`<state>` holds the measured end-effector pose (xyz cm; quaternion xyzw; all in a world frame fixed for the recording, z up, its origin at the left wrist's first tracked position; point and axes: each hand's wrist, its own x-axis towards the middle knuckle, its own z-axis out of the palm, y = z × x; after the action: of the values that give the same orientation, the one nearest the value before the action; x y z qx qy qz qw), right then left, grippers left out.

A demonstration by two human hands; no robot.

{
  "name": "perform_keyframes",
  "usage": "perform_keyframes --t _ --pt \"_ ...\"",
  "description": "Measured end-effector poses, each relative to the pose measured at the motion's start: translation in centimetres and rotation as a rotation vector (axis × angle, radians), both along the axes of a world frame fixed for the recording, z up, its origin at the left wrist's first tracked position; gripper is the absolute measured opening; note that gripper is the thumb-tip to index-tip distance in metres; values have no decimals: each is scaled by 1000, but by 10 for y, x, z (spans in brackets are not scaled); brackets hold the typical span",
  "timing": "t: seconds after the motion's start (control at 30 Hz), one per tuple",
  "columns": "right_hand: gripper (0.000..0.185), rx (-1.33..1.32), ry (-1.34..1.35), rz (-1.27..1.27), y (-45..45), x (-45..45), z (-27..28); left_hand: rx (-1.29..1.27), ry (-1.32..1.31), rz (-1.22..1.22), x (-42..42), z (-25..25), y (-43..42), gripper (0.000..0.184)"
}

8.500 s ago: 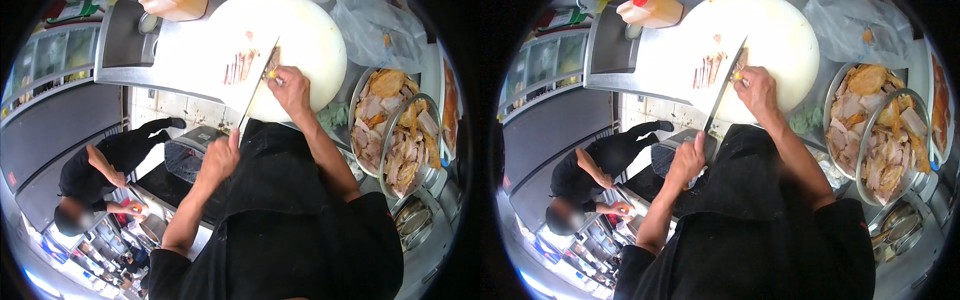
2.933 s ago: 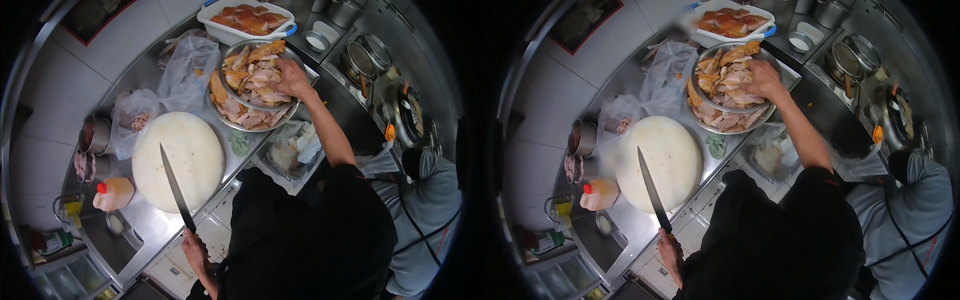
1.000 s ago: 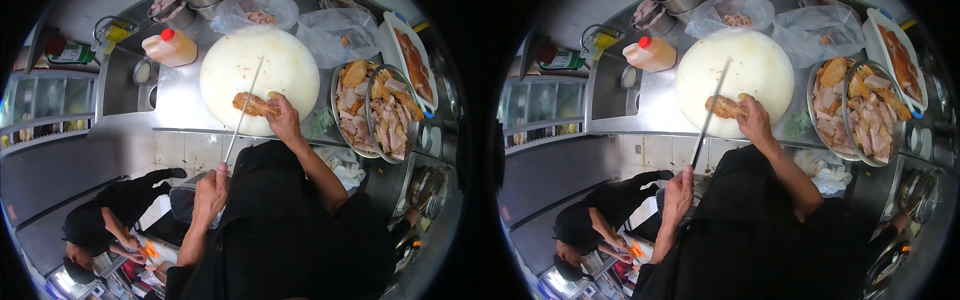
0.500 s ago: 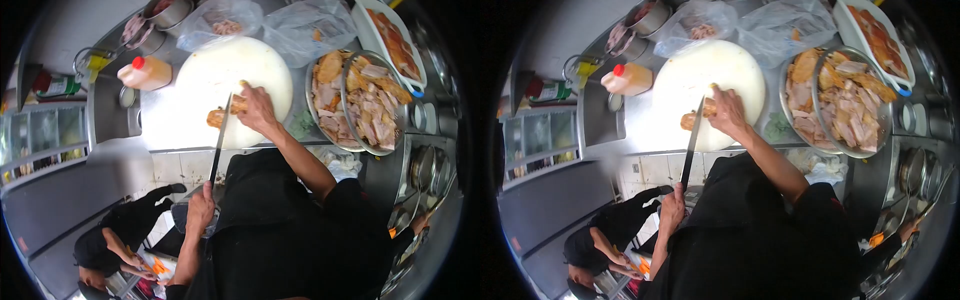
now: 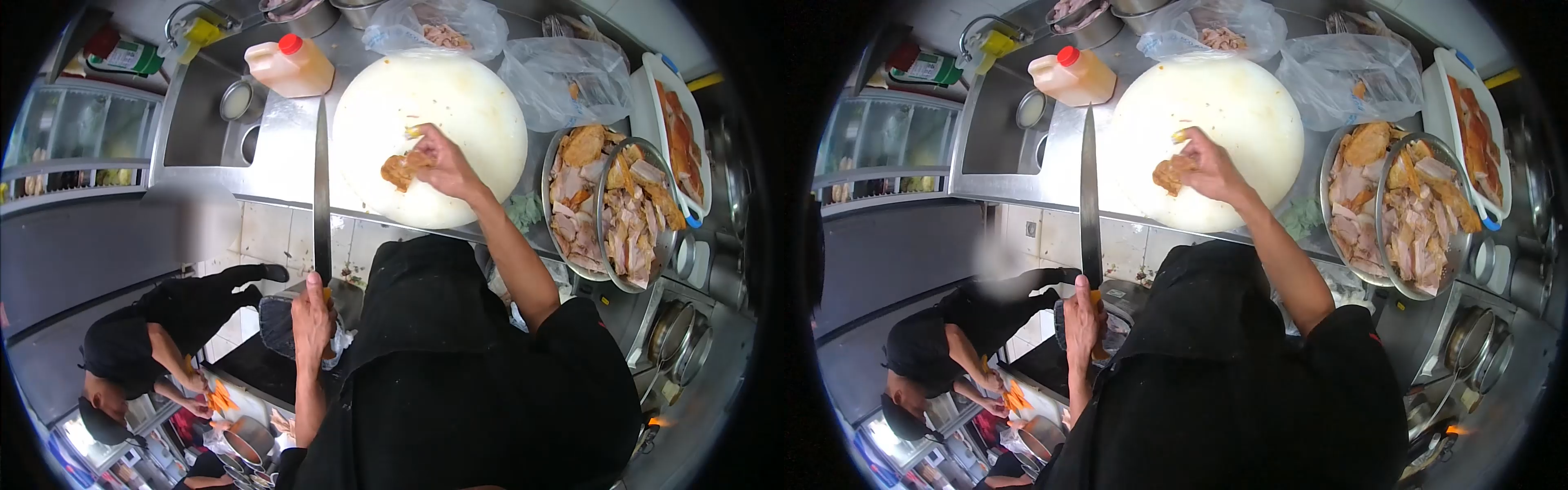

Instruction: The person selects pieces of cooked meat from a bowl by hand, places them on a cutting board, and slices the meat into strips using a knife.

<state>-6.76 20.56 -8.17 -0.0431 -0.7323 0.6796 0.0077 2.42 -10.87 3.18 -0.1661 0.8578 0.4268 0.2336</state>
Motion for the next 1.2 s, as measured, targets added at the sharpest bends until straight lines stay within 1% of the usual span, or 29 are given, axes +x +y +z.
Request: perform_keyframes --t 0.13,0.2,0.23,0.27,0.37,0.4,0.47,0.5,0.53,0.57,0.6,0.63,0.7,0.8,0.9,1.0,1.07,1.13,1.2 --pt "62 839 114 -13 -37 -13 -3 3 -35 54 4 -2 -2 75" --pt "65 788 106 54 -44 -12 -4 34 -55 91 6 -9 -2 75" --pt "61 776 117 67 -46 -14 -6 7 -46 64 6 -18 -8 76" --pt "58 763 127 81 -48 -17 -9 18 -96 89 7 -30 -15 76" --pt "43 815 56 11 -54 -18 -8 68 -56 67 2 -21 -3 77" --pt "44 755 53 -52 -47 -18 -6 57 -68 32 1 -25 -6 76" --pt "47 632 57 -169 -31 -19 -7 86 -116 69 -1 -20 -1 76" --pt "50 599 45 -288 -13 -28 -10 120 -142 76 -2 -25 -4 76" --pt "51 620 -32 -394 9 -35 13 137 -139 87 -3 -25 -4 77" --pt "50 635 12 -570 34 -45 19 151 -137 96 -4 -26 -3 77" --pt "49 640 -91 -660 66 -51 54 162 -136 99 -5 -25 1 77" --pt "47 753 -78 -769 100 -59 69 100 -104 104 -6 -19 9 77" --pt "46 788 0 -1023 162 -67 88 74 6 15 -5 -11 20 75" --pt "48 810 -223 -1213 228 -75 90 66 120 -72 -6 -11 27 74" --pt "48 769 -594 -986 259 -76 71 43 72 -97 -12 -14 30 75" --pt "47 757 -302 -1001 230 -50 82 -36 -21 -84 -18 -13 38 76" --pt "42 892 15 -1052 189 5 126 -20 80 -160 -17 -13 38 76" --pt "44 1100 140 -987 189 79 164 5 84 -171 -21 -7 41 76" --pt "49 1028 -80 -1132 198 146 190 60 10 -169 -32 -6 33 75"
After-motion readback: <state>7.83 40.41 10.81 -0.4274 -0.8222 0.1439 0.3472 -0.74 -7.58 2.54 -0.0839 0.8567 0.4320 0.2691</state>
